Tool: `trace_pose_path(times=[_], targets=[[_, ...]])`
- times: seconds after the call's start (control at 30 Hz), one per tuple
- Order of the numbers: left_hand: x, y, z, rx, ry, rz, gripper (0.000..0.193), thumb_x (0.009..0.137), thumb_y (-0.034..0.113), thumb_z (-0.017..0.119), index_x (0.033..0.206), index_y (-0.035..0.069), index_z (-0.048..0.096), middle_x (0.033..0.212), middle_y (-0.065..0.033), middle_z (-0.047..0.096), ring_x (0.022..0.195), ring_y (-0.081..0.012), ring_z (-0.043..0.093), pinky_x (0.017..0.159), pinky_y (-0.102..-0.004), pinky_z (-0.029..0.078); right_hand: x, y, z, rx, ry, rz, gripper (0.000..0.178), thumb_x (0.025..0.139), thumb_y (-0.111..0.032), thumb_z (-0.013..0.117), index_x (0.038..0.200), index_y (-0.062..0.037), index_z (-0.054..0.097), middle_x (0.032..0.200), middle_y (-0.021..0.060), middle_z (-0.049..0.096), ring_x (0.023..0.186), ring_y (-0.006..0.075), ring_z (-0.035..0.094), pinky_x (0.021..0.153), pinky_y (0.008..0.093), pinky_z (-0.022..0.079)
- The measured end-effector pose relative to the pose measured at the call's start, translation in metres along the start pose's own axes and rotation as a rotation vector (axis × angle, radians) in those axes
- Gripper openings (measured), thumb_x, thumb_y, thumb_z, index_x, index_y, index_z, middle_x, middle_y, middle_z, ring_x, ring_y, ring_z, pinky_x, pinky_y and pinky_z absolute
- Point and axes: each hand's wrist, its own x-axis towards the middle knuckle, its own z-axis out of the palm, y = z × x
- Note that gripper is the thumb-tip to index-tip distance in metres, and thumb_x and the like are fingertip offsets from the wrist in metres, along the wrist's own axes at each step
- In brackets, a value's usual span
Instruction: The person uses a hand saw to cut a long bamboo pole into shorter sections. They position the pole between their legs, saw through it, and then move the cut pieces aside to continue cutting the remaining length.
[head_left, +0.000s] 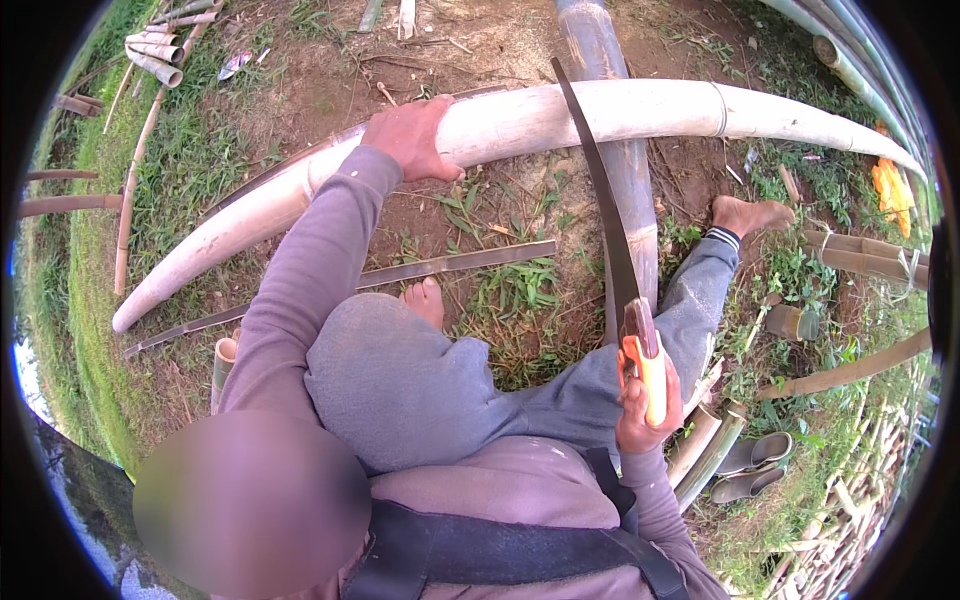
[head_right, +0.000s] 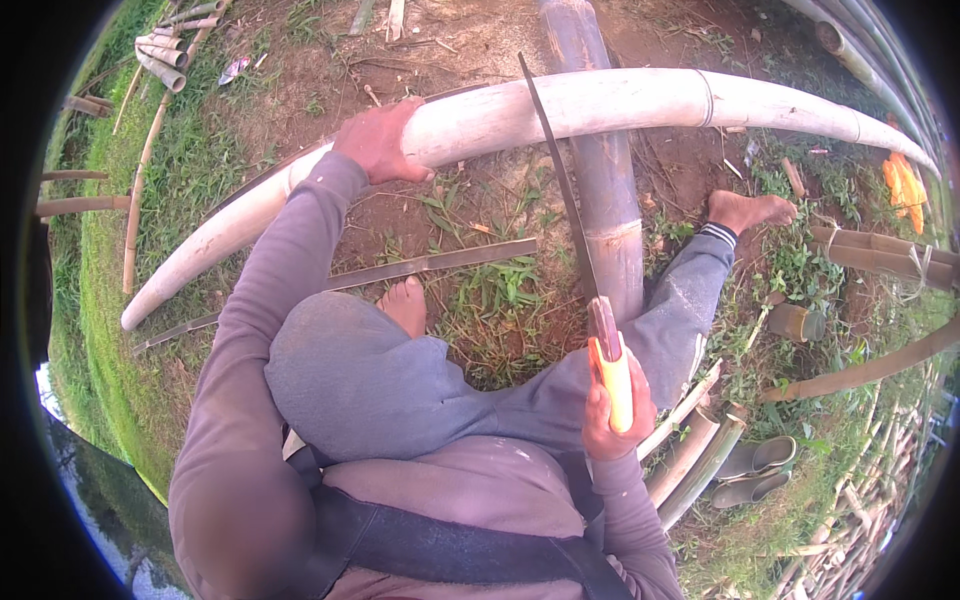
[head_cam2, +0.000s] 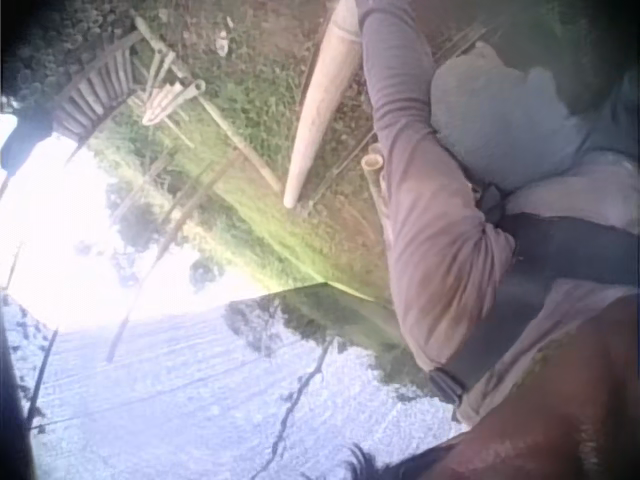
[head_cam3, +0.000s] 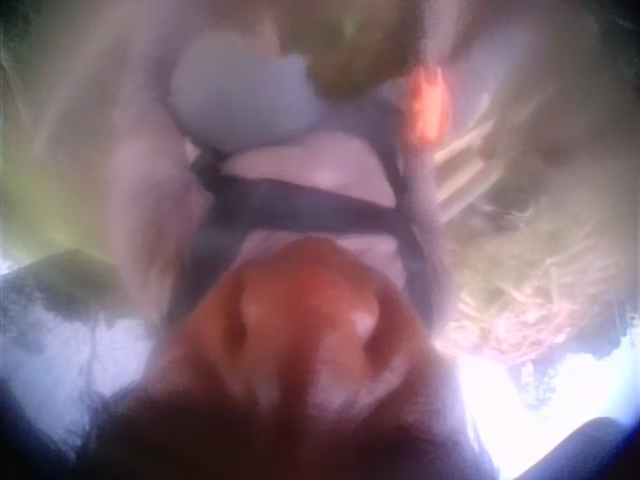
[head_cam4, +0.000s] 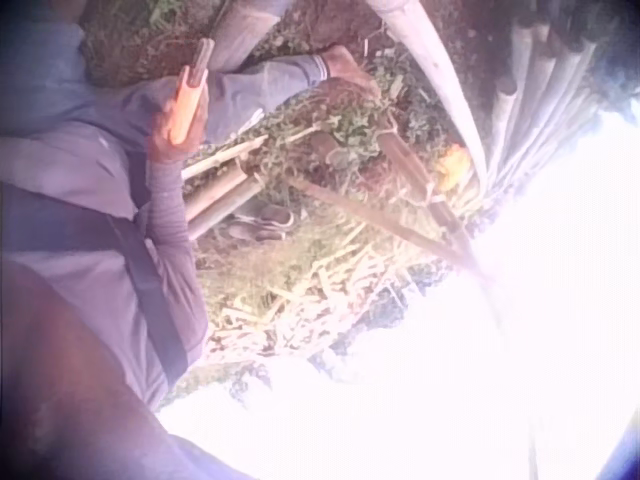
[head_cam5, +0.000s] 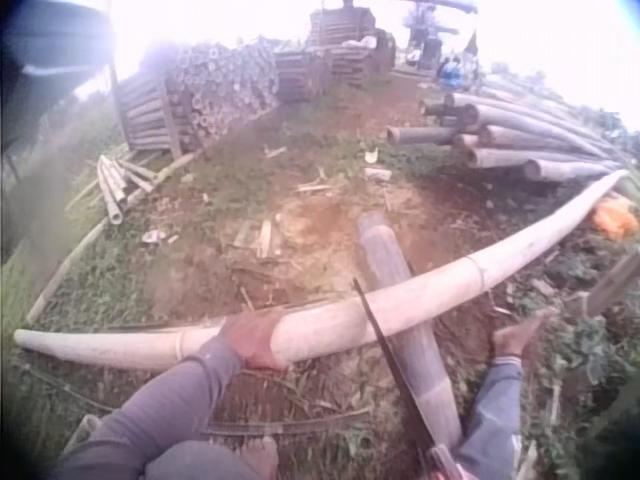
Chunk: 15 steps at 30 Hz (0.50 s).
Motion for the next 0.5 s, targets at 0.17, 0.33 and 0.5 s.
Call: trace_pose_path(times=[0.17, 0.33, 0.5], targets=[[0.002, 0.003, 0.006, -0.018, 0.064, 0.017, 0.104, 0.068, 0.057, 0.090, 0.153, 0.011, 0.052, 0.132, -0.0204, 0.073, 0.120, -0.0396, 0.072, 0.103, -0.0490, 0.057, 0.094, 0.018, 0.047, -0.247, 0.070, -0.227, 0.039, 0.100, -0.004, 0.073, 0.134, 0.0117, 0.064, 0.121, 0.0211, 0.077, 0.107, 0.0258, 0.078, 0.091, 0.0362, 0.062], [0.003, 0.001, -0.011, -0.011, 0.007, 0.017, 0.105, 0.068, 0.058, 0.090, 0.153, 0.011, 0.052, 0.133, -0.0209, 0.072, 0.121, -0.0399, 0.071, 0.105, -0.0490, 0.057, 0.131, -0.016, 0.074, -0.118, 0.075, -0.163, 0.036, 0.099, -0.006, 0.077, 0.131, 0.0082, 0.068, 0.118, 0.0191, 0.078, 0.101, 0.0225, 0.078, 0.089, 0.0352, 0.061], [-0.002, -0.001, 0.001, 0.005, 0.053, 0.002, 0.107, 0.068, 0.059, 0.089, 0.154, 0.010, 0.050, 0.133, -0.0213, 0.072, 0.122, -0.0401, 0.071, 0.105, -0.0489, 0.056, 0.001, 0.000, -0.006, -0.056, 0.033, -0.094, 0.045, 0.100, -0.005, 0.072, 0.139, 0.0145, 0.059, 0.126, 0.0271, 0.075, 0.116, 0.0334, 0.077, 0.100, 0.0398, 0.061]])
